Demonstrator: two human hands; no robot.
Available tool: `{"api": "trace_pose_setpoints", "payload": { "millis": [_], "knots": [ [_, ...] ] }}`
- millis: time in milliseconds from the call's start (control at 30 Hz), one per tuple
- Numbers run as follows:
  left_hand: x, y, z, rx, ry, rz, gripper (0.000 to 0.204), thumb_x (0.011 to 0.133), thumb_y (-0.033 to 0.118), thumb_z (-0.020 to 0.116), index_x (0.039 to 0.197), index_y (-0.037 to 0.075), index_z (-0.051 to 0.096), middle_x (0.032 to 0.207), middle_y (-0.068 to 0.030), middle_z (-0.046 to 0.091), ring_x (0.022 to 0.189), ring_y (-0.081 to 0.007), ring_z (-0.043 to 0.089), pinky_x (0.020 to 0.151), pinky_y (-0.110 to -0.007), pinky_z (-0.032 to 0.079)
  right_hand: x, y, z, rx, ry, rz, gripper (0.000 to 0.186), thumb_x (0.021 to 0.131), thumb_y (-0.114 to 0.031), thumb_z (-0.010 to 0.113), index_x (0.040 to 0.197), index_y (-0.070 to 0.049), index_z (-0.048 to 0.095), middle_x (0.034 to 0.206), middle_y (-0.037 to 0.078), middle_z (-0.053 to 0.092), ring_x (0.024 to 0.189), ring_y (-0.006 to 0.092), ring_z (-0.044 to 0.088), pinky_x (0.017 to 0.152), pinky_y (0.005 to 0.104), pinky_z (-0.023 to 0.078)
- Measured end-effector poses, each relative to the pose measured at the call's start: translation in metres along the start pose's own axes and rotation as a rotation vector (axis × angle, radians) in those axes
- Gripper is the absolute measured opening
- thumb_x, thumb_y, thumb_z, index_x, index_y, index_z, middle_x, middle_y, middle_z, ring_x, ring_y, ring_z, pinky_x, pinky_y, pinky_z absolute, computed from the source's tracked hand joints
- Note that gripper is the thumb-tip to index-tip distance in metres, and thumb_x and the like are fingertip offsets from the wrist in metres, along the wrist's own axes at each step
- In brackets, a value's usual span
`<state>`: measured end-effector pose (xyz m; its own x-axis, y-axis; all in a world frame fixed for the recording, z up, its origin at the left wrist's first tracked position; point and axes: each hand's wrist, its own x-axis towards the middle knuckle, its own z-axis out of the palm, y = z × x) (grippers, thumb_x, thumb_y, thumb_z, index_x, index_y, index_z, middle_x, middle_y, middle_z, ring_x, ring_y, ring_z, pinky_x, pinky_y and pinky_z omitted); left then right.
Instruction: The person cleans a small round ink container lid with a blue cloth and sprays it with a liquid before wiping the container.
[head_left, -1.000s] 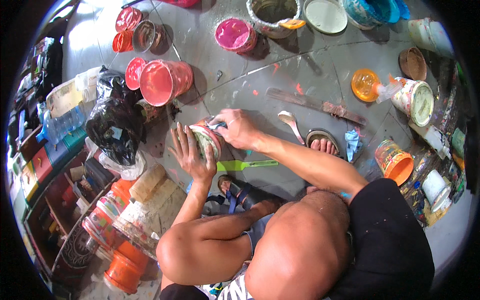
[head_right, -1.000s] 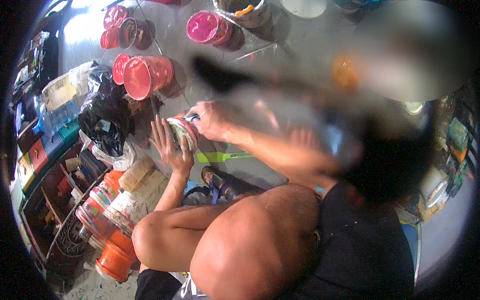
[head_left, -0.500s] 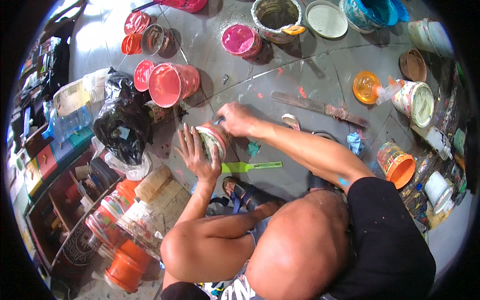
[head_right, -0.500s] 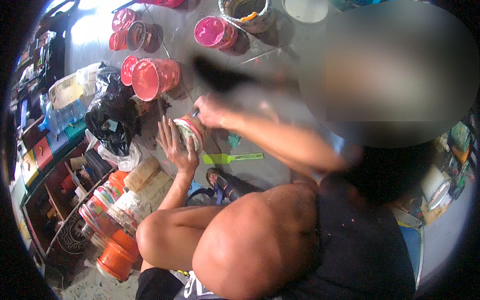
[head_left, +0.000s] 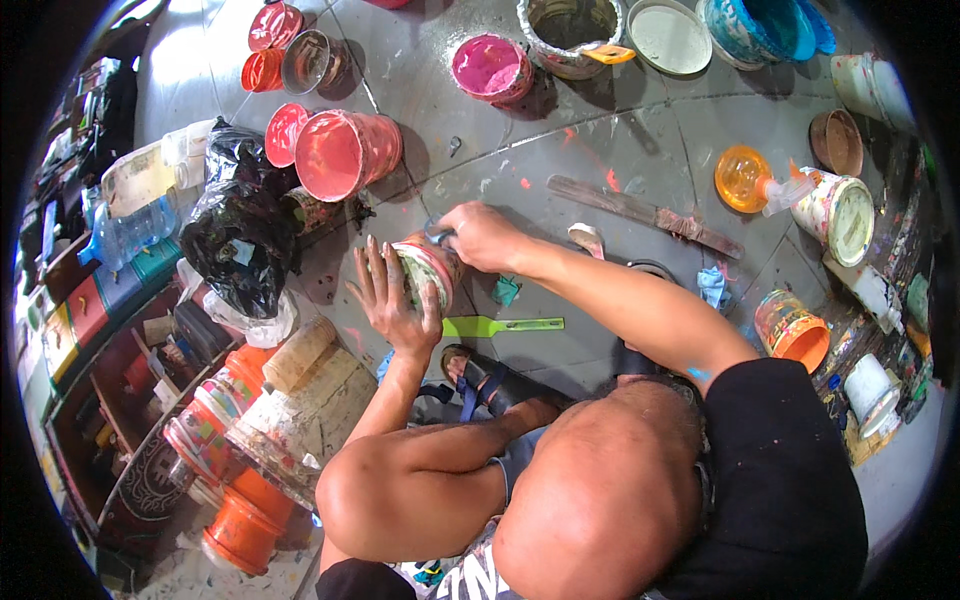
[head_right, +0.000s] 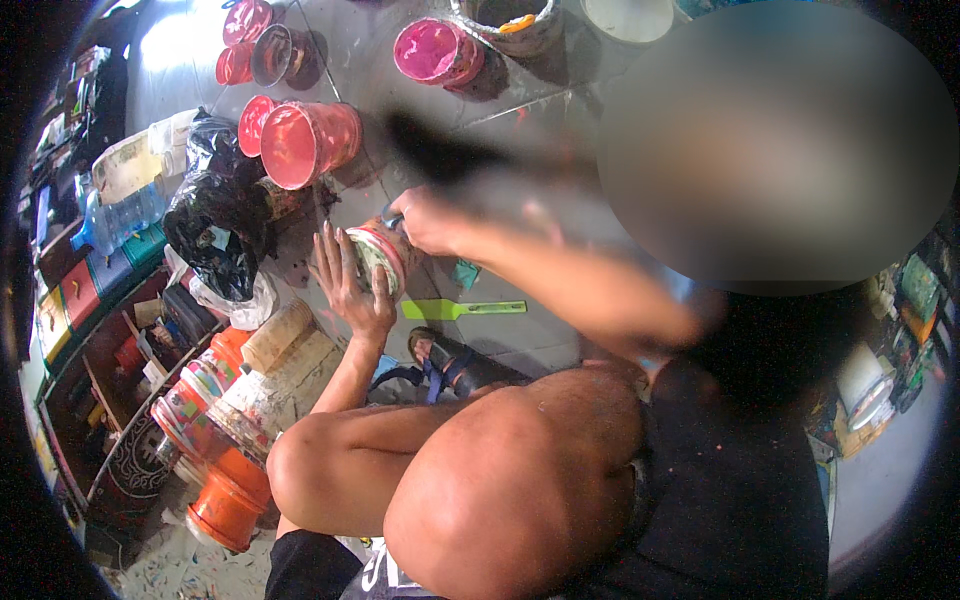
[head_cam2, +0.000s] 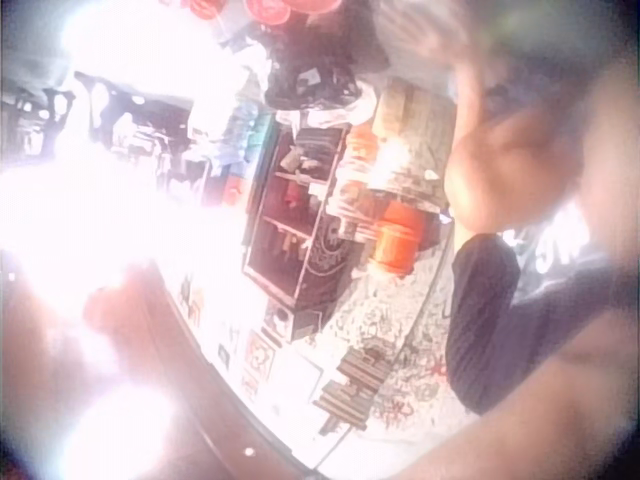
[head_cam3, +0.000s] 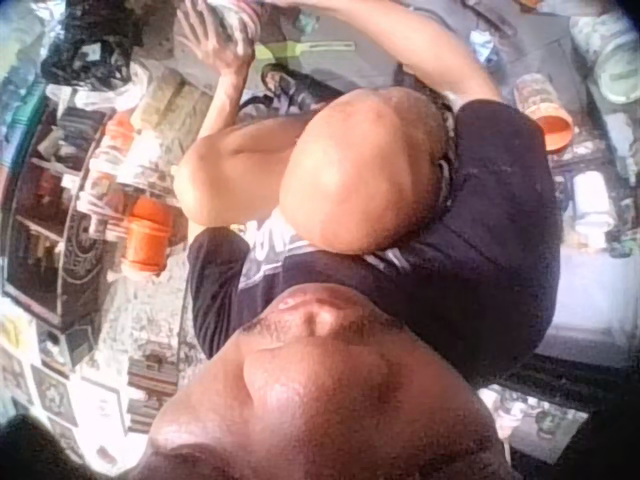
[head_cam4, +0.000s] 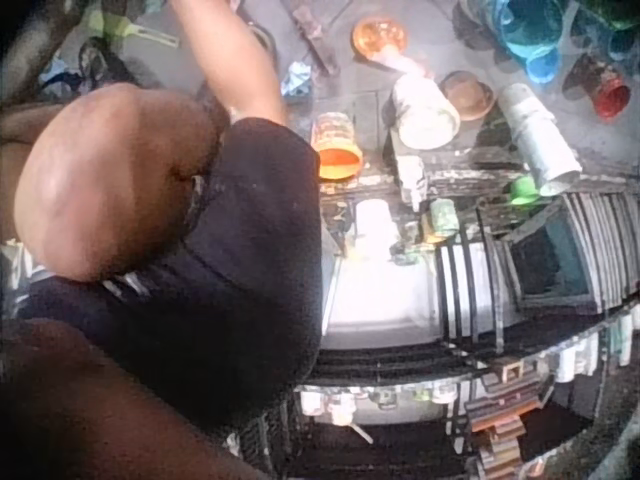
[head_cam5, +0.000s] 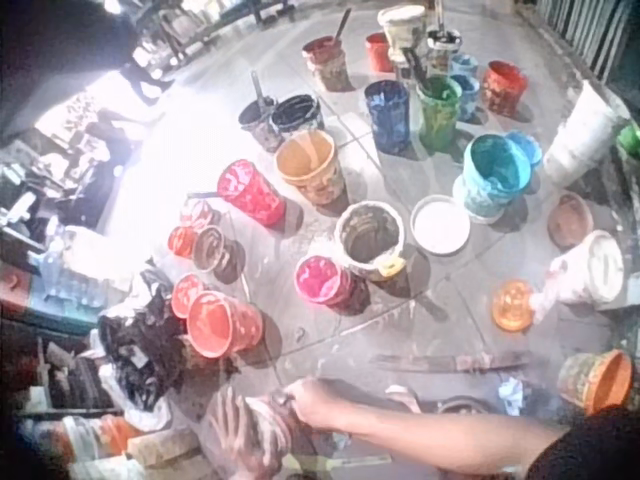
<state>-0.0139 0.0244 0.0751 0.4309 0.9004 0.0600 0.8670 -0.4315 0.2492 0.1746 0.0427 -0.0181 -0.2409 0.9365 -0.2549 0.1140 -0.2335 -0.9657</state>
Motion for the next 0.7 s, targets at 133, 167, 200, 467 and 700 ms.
{"api": "trace_pose_setpoints", "payload": {
  "millis": [133, 167, 200, 467, 700],
  "knots": [
    [0.004, 0.000, 0.000, 0.004, 0.007, -0.002, 0.074, 0.095, 0.047, 0.056, 0.154, 0.004, 0.047, 0.165, -0.0173, 0.038, 0.155, -0.0438, 0.025, 0.120, -0.070, 0.011, 0.051, 0.001, 0.006, -0.147, -0.060, -0.036, 0.027, 0.082, -0.010, 0.068, 0.106, -0.006, 0.079, 0.099, 0.026, 0.073, 0.096, 0.0420, 0.072, 0.087, 0.0459, 0.057],
    [0.003, -0.001, -0.001, 0.001, 0.004, -0.014, 0.074, 0.095, 0.047, 0.056, 0.155, 0.004, 0.047, 0.165, -0.0174, 0.038, 0.155, -0.0439, 0.025, 0.120, -0.070, 0.011, 0.057, -0.010, 0.007, -0.079, -0.072, -0.124, 0.026, 0.082, -0.011, 0.068, 0.105, -0.006, 0.079, 0.097, 0.026, 0.073, 0.095, 0.0428, 0.071, 0.086, 0.0463, 0.057],
    [-0.001, -0.001, -0.001, -0.004, -0.002, -0.027, 0.074, 0.095, 0.046, 0.056, 0.155, 0.005, 0.047, 0.165, -0.0175, 0.038, 0.155, -0.0440, 0.025, 0.120, -0.070, 0.011, 0.057, -0.022, 0.005, -0.009, -0.083, -0.207, 0.026, 0.081, -0.011, 0.068, 0.104, -0.006, 0.079, 0.095, 0.026, 0.073, 0.095, 0.0437, 0.071, 0.085, 0.0468, 0.058],
    [-0.002, 0.000, 0.002, 0.013, 0.017, -0.020, 0.071, 0.096, 0.044, 0.054, 0.154, 0.004, 0.047, 0.165, -0.0182, 0.037, 0.155, -0.0434, 0.026, 0.121, -0.069, 0.010, 0.046, -0.028, -0.006, -0.407, -0.118, -0.048, 0.018, 0.078, -0.005, 0.066, 0.091, 0.001, 0.077, 0.099, 0.028, 0.072, 0.097, 0.0447, 0.070, 0.087, 0.0490, 0.057],
    [0.001, 0.002, 0.002, -0.011, 0.024, -0.016, 0.070, 0.097, 0.045, 0.053, 0.154, 0.005, 0.048, 0.164, -0.0181, 0.039, 0.154, -0.0436, 0.028, 0.120, -0.069, 0.013, 0.018, -0.014, -0.005, -0.117, 0.026, 0.156, 0.025, 0.083, -0.009, 0.068, 0.105, 0.000, 0.076, 0.098, 0.027, 0.072, 0.099, 0.0435, 0.070, 0.089, 0.0476, 0.055]
  ]
}}
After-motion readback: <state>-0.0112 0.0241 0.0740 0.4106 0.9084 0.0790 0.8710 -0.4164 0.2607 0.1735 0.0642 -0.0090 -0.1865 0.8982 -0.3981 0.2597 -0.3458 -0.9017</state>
